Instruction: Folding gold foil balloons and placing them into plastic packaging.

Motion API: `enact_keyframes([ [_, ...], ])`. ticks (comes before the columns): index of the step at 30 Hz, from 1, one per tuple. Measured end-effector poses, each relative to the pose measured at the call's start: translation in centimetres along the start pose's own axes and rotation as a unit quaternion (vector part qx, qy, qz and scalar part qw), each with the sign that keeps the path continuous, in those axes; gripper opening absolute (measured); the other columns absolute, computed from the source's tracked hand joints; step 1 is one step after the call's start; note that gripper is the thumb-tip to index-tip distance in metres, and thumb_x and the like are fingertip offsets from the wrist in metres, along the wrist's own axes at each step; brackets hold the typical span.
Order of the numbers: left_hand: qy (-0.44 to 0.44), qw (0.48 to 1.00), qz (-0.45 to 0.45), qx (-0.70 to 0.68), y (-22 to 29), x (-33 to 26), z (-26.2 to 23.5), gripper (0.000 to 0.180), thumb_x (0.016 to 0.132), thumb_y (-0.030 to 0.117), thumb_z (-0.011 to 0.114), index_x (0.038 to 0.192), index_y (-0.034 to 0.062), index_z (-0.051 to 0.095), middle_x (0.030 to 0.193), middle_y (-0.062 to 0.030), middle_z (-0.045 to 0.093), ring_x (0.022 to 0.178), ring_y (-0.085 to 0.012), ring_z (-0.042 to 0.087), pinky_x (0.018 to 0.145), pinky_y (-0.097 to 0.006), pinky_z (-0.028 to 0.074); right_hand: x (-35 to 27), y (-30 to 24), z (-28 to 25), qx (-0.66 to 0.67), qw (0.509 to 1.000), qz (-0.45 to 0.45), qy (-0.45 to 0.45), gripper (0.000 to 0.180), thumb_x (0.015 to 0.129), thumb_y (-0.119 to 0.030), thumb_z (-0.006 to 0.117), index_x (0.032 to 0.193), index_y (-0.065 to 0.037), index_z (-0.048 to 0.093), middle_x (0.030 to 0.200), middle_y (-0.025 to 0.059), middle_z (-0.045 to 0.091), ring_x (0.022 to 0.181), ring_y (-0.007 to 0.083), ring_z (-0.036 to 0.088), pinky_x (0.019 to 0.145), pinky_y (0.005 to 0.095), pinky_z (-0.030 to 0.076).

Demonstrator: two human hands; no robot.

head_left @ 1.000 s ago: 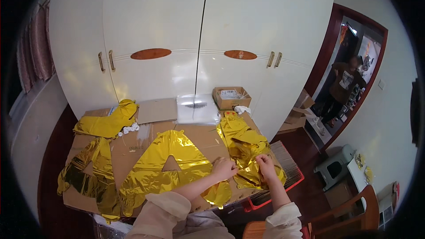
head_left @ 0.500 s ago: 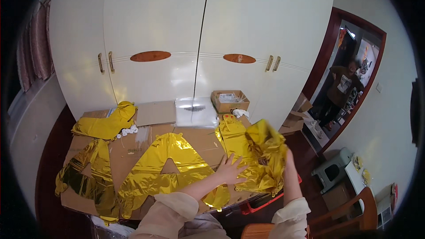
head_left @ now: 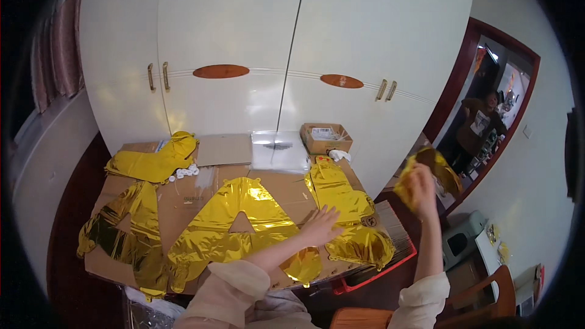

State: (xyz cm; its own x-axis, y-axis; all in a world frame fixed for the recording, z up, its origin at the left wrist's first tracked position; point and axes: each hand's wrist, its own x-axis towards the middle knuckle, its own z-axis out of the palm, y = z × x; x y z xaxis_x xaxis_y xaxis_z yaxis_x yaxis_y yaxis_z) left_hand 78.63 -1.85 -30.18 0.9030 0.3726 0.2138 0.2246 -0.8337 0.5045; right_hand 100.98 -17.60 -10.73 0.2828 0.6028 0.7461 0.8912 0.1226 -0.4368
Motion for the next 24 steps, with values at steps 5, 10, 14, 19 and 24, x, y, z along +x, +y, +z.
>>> enact_keyframes([
  [5,0.138,0.913,-0.147,-0.354,-1.4,-5.8,-10.5,0.068,0.096,0.043,0.050,0.144,-0.0023,0.032,0.144,-0.0243,0.041,0.132,-0.0373,0.042,0.108,-0.036,0.036,-4.2,-13.4,10.3,-0.049,0.939,-0.187,-0.285,0.019,0.074,-0.008,0.066,0.090,-0.005,0.058,0.114,0.0158,0.056,0.117,0.0357,0.050,0.097,0.0520,0.041],
  [10,0.166,0.932,-0.207,-0.248,-5.5,-14.6,-14.8,0.091,0.081,0.038,0.071,0.144,-0.0072,0.024,0.139,-0.0289,0.043,0.131,-0.0344,0.044,0.108,-0.038,0.036,-12.4,-18.9,20.9,0.051,0.859,-0.257,-0.439,0.021,0.084,-0.011,0.057,0.104,-0.005,0.053,0.114,0.0136,0.055,0.119,0.0303,0.053,0.103,0.0654,0.033],
  [14,0.189,0.944,-0.251,-0.099,-8.8,-19.0,-14.6,0.100,0.069,0.032,0.079,0.145,-0.0020,0.023,0.129,-0.0293,0.051,0.120,-0.0383,0.052,0.102,-0.041,0.041,-15.8,-20.9,24.2,0.035,0.846,-0.223,-0.482,0.020,0.090,-0.016,0.053,0.107,-0.005,0.053,0.115,0.0126,0.055,0.119,0.0297,0.053,0.102,0.0656,0.034],
  [19,0.264,0.915,-0.296,-0.077,-14.2,-18.0,-15.0,0.049,0.076,0.020,0.072,0.119,0.0042,0.055,0.099,-0.0195,0.067,0.095,-0.0331,0.066,0.083,-0.041,0.051,-18.6,-21.2,25.1,0.003,0.863,-0.215,-0.457,0.025,0.092,-0.023,0.054,0.111,-0.006,0.053,0.118,0.0124,0.055,0.124,0.0303,0.049,0.099,0.0655,0.035],
  [24,0.288,0.913,-0.285,-0.047,-22.2,-16.2,-14.6,0.032,0.077,0.022,0.074,0.102,0.0049,0.064,0.095,-0.0157,0.069,0.090,-0.0313,0.067,0.079,-0.040,0.052,-19.8,-21.5,24.0,0.008,0.852,-0.210,-0.480,0.036,0.092,-0.032,0.057,0.118,-0.007,0.053,0.127,0.0123,0.051,0.131,0.0296,0.043,0.101,0.0644,0.035],
])
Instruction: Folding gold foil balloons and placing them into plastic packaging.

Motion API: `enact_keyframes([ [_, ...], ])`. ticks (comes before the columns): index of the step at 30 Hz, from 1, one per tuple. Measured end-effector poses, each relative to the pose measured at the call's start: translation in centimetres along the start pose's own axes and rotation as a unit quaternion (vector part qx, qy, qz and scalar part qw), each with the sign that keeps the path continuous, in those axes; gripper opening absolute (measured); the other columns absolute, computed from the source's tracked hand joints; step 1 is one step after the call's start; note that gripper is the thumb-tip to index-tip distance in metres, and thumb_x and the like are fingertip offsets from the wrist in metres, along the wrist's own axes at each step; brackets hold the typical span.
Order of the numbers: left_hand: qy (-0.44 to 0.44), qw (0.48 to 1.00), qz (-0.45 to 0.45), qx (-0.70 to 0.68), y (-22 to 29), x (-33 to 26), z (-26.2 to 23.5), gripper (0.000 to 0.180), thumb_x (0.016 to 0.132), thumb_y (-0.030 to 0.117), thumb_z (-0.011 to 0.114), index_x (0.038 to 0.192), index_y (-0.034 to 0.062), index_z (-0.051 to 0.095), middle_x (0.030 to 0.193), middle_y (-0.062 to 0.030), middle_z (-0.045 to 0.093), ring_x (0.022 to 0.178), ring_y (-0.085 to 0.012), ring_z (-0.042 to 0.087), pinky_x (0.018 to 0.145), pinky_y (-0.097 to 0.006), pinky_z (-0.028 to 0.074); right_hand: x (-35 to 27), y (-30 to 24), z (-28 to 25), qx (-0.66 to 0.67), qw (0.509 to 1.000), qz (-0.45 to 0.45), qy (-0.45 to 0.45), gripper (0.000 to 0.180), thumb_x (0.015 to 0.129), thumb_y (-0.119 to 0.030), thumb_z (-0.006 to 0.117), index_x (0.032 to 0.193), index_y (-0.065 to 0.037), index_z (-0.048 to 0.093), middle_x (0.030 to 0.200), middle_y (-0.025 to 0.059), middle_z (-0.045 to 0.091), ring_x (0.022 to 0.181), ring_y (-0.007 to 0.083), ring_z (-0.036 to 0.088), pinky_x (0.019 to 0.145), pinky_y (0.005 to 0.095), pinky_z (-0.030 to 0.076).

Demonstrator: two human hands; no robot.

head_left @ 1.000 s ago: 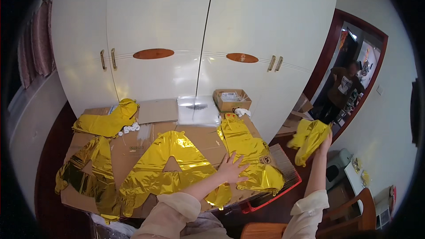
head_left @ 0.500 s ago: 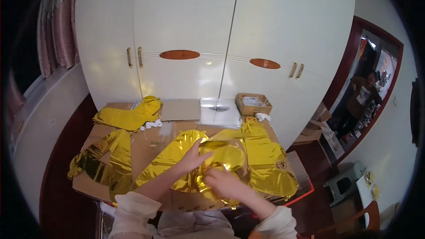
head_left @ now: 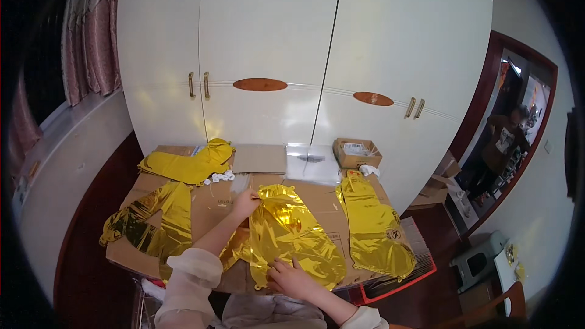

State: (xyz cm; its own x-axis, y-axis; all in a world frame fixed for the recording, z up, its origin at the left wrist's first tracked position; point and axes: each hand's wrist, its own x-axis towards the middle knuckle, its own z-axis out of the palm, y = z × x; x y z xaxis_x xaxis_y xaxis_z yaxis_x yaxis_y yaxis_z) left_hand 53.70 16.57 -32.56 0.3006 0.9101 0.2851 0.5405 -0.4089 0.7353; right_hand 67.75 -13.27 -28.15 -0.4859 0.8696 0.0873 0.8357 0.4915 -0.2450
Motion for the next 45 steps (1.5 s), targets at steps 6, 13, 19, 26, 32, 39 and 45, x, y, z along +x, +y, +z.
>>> enact_keyframes([
  [6,-0.030,0.984,-0.081,0.156,3.6,0.5,-0.6,0.051,0.075,0.037,0.076,0.112,0.0055,0.060,0.105,-0.0179,0.067,0.099,-0.0313,0.064,0.087,-0.041,0.050,-2.5,0.0,0.2,0.003,1.000,-0.001,-0.005,0.040,0.090,-0.033,0.059,0.122,-0.010,0.052,0.136,0.0107,0.048,0.133,0.0283,0.041,0.103,0.0634,0.034],
  [13,0.080,0.966,-0.002,0.245,4.6,0.4,-0.2,0.055,0.076,0.035,0.074,0.115,0.0024,0.052,0.109,-0.0186,0.055,0.109,-0.0339,0.054,0.091,-0.045,0.045,-4.1,-0.5,0.5,0.014,1.000,-0.018,-0.008,0.043,0.089,-0.033,0.060,0.125,-0.011,0.051,0.140,0.0100,0.046,0.134,0.0273,0.040,0.104,0.0629,0.033],
  [19,-0.003,0.963,0.073,0.258,6.2,-1.8,-0.9,0.061,0.079,0.042,0.069,0.121,0.0041,0.049,0.119,-0.0174,0.051,0.114,-0.0360,0.050,0.095,-0.047,0.041,-4.0,1.7,-1.6,0.131,0.991,0.029,0.029,0.038,0.089,-0.027,0.061,0.121,-0.007,0.054,0.130,0.0155,0.054,0.120,0.0339,0.051,0.100,0.0502,0.041],
  [26,-0.253,0.920,0.086,0.287,7.4,-7.2,-2.3,0.091,0.084,0.074,0.043,0.151,0.0165,0.026,0.157,-0.0204,0.017,0.145,-0.0434,0.010,0.114,-0.062,0.008,-6.1,9.5,-2.0,-0.040,0.970,0.157,0.181,0.041,0.089,-0.021,0.058,0.125,-0.002,0.052,0.128,0.0193,0.054,0.119,0.0351,0.052,0.100,0.0461,0.040],
  [32,-0.271,0.902,0.088,0.325,6.5,-8.7,-2.9,0.089,0.083,0.077,0.039,0.153,0.0232,0.022,0.159,-0.0149,0.012,0.146,-0.0420,0.007,0.111,-0.067,0.006,-5.2,13.0,-1.5,-0.061,0.975,0.117,0.179,0.043,0.092,-0.022,0.055,0.130,-0.003,0.049,0.132,0.0162,0.052,0.125,0.0332,0.047,0.106,0.0536,0.032],
  [39,-0.272,0.898,0.080,0.336,6.4,-8.0,-3.1,0.088,0.083,0.077,0.038,0.153,0.0251,0.021,0.160,-0.0133,0.012,0.146,-0.0420,0.006,0.110,-0.069,0.006,-4.3,12.8,-2.0,-0.004,0.973,0.132,0.191,0.041,0.092,-0.021,0.053,0.130,-0.007,0.050,0.131,0.0142,0.055,0.125,0.0310,0.049,0.108,0.0545,0.031],
  [45,-0.266,0.897,0.083,0.343,7.1,-7.1,-2.4,0.088,0.084,0.076,0.038,0.153,0.0238,0.021,0.159,-0.0146,0.013,0.145,-0.0421,0.007,0.109,-0.070,0.007,-4.4,13.0,-2.0,0.027,0.970,0.128,0.207,0.039,0.090,-0.016,0.054,0.128,-0.006,0.052,0.131,0.0150,0.055,0.123,0.0320,0.050,0.108,0.0544,0.031],
])
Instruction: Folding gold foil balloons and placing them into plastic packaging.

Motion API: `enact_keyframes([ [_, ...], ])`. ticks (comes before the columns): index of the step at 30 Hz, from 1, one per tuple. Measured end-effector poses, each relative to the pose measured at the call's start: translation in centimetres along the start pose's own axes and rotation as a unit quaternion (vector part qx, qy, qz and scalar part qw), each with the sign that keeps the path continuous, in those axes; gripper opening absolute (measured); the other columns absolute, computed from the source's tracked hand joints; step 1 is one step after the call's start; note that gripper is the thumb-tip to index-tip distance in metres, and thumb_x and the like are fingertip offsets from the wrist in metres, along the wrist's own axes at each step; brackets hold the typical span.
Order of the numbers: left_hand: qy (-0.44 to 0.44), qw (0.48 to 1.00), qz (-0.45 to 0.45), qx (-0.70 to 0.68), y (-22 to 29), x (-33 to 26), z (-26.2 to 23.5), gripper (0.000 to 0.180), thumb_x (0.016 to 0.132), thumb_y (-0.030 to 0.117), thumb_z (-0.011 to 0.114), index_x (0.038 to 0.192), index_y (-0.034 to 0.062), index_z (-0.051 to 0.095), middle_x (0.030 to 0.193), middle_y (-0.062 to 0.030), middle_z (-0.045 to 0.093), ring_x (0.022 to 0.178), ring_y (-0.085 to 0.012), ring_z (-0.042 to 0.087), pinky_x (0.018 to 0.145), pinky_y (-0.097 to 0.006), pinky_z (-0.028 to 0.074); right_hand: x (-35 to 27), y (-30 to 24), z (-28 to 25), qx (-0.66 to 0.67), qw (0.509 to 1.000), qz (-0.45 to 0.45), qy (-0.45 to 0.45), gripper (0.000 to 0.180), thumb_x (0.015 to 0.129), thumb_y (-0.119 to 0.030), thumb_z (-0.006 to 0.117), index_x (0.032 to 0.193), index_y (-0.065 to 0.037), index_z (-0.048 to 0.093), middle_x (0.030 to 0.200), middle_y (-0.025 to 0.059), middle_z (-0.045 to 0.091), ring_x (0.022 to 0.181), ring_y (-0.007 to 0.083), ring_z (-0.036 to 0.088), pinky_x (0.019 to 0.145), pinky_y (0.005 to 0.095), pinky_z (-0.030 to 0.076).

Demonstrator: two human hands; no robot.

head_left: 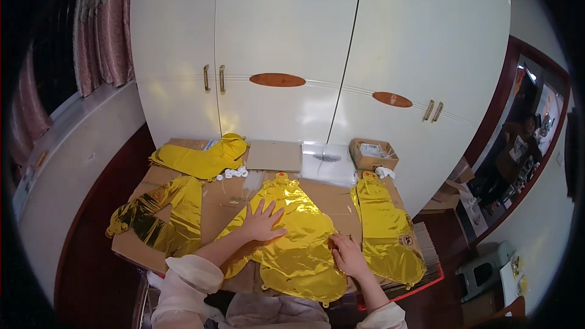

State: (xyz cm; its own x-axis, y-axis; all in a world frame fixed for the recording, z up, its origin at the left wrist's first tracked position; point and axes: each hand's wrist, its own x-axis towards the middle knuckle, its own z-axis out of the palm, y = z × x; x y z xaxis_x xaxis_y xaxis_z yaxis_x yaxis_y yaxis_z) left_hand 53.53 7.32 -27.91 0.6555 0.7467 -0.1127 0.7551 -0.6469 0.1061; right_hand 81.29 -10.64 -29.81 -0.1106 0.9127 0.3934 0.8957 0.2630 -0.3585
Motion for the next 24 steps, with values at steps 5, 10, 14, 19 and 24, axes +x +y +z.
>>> enact_keyframes([
  [5,0.004,1.000,0.011,0.009,-0.3,-0.5,0.1,0.088,0.085,0.076,0.038,0.152,0.0222,0.022,0.158,-0.0157,0.014,0.145,-0.0421,0.008,0.109,-0.071,0.007,-0.1,0.0,-0.1,0.004,1.000,-0.001,0.004,0.037,0.089,-0.016,0.055,0.125,-0.006,0.054,0.129,0.0150,0.056,0.124,0.0326,0.049,0.107,0.0541,0.032],
  [10,0.011,1.000,0.015,0.019,-0.7,-0.9,0.1,0.089,0.084,0.076,0.038,0.153,0.0216,0.021,0.158,-0.0159,0.015,0.145,-0.0418,0.008,0.109,-0.071,0.009,-0.1,0.3,0.3,-0.010,1.000,-0.001,0.006,0.036,0.088,-0.015,0.056,0.123,-0.005,0.056,0.128,0.0152,0.056,0.123,0.0329,0.050,0.107,0.0529,0.032],
  [14,0.005,1.000,0.010,0.015,-0.9,-0.9,0.1,0.088,0.084,0.075,0.039,0.153,0.0226,0.021,0.159,-0.0151,0.014,0.146,-0.0413,0.008,0.108,-0.071,0.008,-0.3,0.5,0.5,-0.015,1.000,0.003,0.013,0.036,0.088,-0.015,0.057,0.122,-0.004,0.057,0.128,0.0156,0.056,0.122,0.0340,0.050,0.107,0.0517,0.033],
  [19,0.010,1.000,0.014,0.016,-1.0,-0.5,0.4,0.088,0.083,0.075,0.040,0.152,0.0239,0.022,0.159,-0.0132,0.014,0.146,-0.0401,0.008,0.108,-0.072,0.008,-0.3,0.5,0.5,-0.010,1.000,0.012,0.019,0.037,0.087,-0.015,0.058,0.122,-0.003,0.057,0.128,0.0164,0.056,0.121,0.0348,0.050,0.107,0.0501,0.034],
  [24,0.018,0.999,0.022,0.014,-0.9,-0.4,0.4,0.088,0.083,0.076,0.039,0.152,0.0238,0.022,0.159,-0.0132,0.014,0.146,-0.0400,0.008,0.107,-0.073,0.008,-0.6,0.8,0.9,0.000,1.000,0.020,0.025,0.037,0.086,-0.015,0.059,0.121,-0.002,0.058,0.127,0.0164,0.057,0.121,0.0350,0.050,0.107,0.0478,0.035],
])
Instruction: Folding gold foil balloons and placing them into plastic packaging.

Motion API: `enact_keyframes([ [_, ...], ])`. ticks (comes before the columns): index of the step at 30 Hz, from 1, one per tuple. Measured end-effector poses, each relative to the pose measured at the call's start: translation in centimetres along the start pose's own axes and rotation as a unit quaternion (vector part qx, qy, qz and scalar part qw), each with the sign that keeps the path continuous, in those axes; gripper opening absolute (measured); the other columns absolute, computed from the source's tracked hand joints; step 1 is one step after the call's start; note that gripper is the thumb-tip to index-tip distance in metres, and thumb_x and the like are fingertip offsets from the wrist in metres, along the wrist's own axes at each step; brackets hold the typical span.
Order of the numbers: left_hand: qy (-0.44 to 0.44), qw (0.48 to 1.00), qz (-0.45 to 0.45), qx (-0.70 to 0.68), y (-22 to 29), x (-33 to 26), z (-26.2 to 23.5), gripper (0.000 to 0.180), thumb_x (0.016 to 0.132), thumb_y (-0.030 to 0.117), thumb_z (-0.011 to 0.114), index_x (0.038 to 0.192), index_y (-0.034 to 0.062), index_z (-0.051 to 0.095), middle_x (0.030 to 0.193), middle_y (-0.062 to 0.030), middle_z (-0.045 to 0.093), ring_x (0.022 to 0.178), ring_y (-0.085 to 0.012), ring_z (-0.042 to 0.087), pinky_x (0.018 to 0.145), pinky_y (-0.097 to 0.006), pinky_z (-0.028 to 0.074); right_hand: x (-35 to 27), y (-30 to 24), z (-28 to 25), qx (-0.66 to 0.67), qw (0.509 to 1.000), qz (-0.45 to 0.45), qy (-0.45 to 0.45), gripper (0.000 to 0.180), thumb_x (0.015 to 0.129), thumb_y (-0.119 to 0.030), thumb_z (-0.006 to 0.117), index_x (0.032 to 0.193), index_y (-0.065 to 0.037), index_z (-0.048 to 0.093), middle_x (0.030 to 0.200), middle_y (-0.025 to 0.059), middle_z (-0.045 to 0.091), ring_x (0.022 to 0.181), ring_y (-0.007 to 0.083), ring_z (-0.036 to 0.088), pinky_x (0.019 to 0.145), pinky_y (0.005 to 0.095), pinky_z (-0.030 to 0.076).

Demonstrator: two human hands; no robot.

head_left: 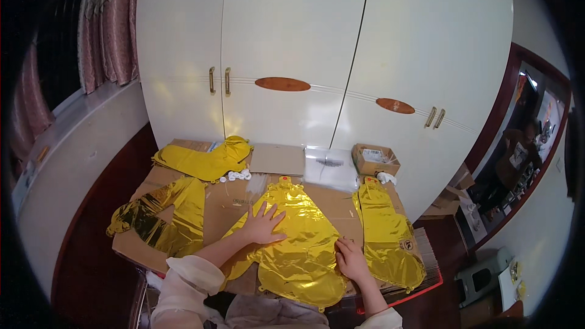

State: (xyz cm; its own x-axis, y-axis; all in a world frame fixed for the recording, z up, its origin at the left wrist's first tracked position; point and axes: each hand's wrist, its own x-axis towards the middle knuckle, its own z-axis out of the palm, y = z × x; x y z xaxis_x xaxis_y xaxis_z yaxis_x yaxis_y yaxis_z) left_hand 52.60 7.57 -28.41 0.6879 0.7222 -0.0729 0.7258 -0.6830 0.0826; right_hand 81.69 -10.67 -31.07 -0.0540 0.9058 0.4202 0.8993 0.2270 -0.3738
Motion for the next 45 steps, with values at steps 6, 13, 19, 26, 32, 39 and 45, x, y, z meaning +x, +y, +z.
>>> enact_keyframes([
  [6,0.010,1.000,0.006,0.007,0.2,0.2,0.3,0.089,0.084,0.077,0.038,0.153,0.0235,0.021,0.159,-0.0138,0.014,0.146,-0.0397,0.008,0.107,-0.073,0.007,-0.1,-0.3,-0.2,0.019,1.000,0.023,0.009,0.039,0.085,-0.013,0.060,0.122,-0.001,0.057,0.130,0.0214,0.053,0.121,0.0395,0.049,0.105,0.0479,0.037],
  [13,0.079,0.996,0.025,0.017,-0.4,0.0,-0.5,0.094,0.081,0.079,0.040,0.152,0.0189,0.023,0.157,-0.0169,0.019,0.146,-0.0398,0.009,0.107,-0.073,0.007,2.5,-13.6,-9.4,0.093,0.978,-0.187,-0.011,0.040,0.084,-0.013,0.061,0.123,-0.004,0.057,0.129,0.0213,0.052,0.118,0.0387,0.050,0.099,0.0454,0.041],
  [19,0.107,0.991,0.010,0.076,-4.5,-0.8,-6.6,0.086,0.083,0.064,0.055,0.147,0.0108,0.034,0.152,-0.0211,0.027,0.143,-0.0419,0.018,0.109,-0.069,0.013,5.9,-30.6,-19.1,0.253,0.835,-0.460,-0.163,0.035,0.086,-0.011,0.057,0.121,-0.006,0.059,0.124,0.0184,0.055,0.112,0.0339,0.054,0.097,0.0451,0.043],
  [26,0.152,0.972,-0.172,-0.054,-20.5,-2.7,-5.2,0.051,0.082,0.036,0.057,0.123,0.0048,0.057,0.130,-0.0178,0.055,0.129,-0.0361,0.043,0.103,-0.061,0.033,9.7,-33.9,-18.3,0.283,0.771,-0.562,-0.100,0.029,0.086,-0.011,0.058,0.115,-0.006,0.062,0.114,0.0165,0.060,0.107,0.0320,0.058,0.094,0.0440,0.044],
  [32,0.276,0.927,-0.237,-0.095,-30.6,-1.6,0.0,0.039,0.082,0.019,0.051,0.115,0.0017,0.061,0.113,-0.0194,0.064,0.109,-0.0374,0.057,0.094,-0.050,0.044,19.8,-28.8,-8.2,0.184,0.880,-0.437,-0.013,0.025,0.086,-0.010,0.059,0.109,-0.005,0.064,0.106,0.0148,0.065,0.103,0.0304,0.061,0.092,0.0431,0.046],
  [39,0.410,0.841,-0.250,-0.248,-30.7,1.6,0.3,0.033,0.084,0.013,0.051,0.113,0.0026,0.063,0.111,-0.0193,0.065,0.103,-0.0359,0.061,0.093,-0.046,0.046,37.9,-19.1,13.3,0.091,0.961,-0.198,-0.168,0.041,0.088,-0.029,0.066,0.123,-0.008,0.061,0.122,0.0148,0.062,0.114,0.0343,0.057,0.097,0.0394,0.045],
  [45,0.385,0.864,-0.241,-0.216,-30.3,0.0,-0.4,0.031,0.084,0.015,0.053,0.111,0.0046,0.064,0.109,-0.0163,0.066,0.103,-0.0337,0.061,0.092,-0.045,0.045,42.1,-19.2,24.2,0.077,0.948,-0.244,-0.189,0.055,0.083,-0.040,0.070,0.129,-0.012,0.058,0.134,0.0180,0.053,0.122,0.0356,0.051,0.101,0.0404,0.043],
])
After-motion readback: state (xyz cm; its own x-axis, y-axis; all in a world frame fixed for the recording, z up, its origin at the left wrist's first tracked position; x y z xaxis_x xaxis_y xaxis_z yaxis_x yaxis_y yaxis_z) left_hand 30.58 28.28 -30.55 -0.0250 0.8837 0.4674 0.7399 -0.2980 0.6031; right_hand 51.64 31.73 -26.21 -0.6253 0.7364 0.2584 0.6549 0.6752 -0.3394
